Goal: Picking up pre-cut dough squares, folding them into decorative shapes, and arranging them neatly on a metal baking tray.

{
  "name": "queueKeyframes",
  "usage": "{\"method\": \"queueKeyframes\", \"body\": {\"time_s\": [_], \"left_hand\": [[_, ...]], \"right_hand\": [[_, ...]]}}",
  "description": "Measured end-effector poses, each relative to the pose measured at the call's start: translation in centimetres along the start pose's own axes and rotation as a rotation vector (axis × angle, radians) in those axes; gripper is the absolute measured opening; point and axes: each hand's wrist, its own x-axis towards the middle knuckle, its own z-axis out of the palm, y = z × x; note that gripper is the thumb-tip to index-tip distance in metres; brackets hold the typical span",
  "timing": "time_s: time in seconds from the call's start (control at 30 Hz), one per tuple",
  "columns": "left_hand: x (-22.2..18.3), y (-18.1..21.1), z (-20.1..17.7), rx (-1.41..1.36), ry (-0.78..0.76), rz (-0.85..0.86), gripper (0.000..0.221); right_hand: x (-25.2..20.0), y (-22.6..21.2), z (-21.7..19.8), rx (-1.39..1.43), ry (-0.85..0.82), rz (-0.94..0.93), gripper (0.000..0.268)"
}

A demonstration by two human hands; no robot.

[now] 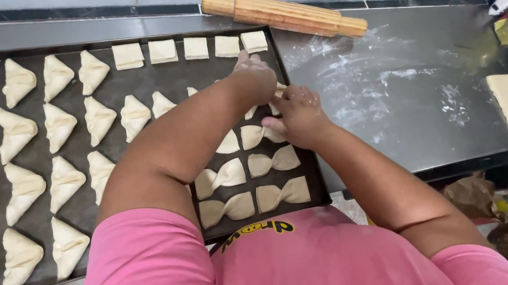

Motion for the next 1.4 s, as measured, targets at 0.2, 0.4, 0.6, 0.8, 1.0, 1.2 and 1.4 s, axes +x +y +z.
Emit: {"method": "queueKeyframes", "body": {"time_s": [0.2,0.4,0.6,0.8,1.0,1.2,1.4], "left_hand": [[2.1,-0.9,-0.2,0.207,-0.023,0.098,0.035],[2.0,-1.0,1.8,0.083,0.005,-0.019,0.039],[-0.8,0.2,0.7,0.035,0.061,-0.156,0.044],[-2.2,1.9,-0.5,0.006,0.079,-0.193,0.043],[-3.5,4.7,-0.3,0.122,0.009,-0.284,0.043],[-4.1,5.2,-4.2,-0.015,-0.037,-0.401,0.044],[-2.1,6.4,-4.3,-0.094,-0.067,-0.508,0.043]], "right_hand": [[-1.6,-0.6,-0.4,-0.086,0.329,-0.194,0.076],[-7.1,-2.6,-4.1,0.321,0.218,-0.115,0.061],[-14.1,0.3,-7.3,0.588,0.21,0.033,0.04],[-22.3,4.6,-4.8,0.625,0.255,0.285,0.035],[-26.5,5.6,-4.3,0.656,0.291,0.354,0.029],[-27.4,5.5,-3.5,0.705,0.292,0.334,0.025],[-28.4,6.5,-3.5,0.73,0.288,0.354,0.023]]}}
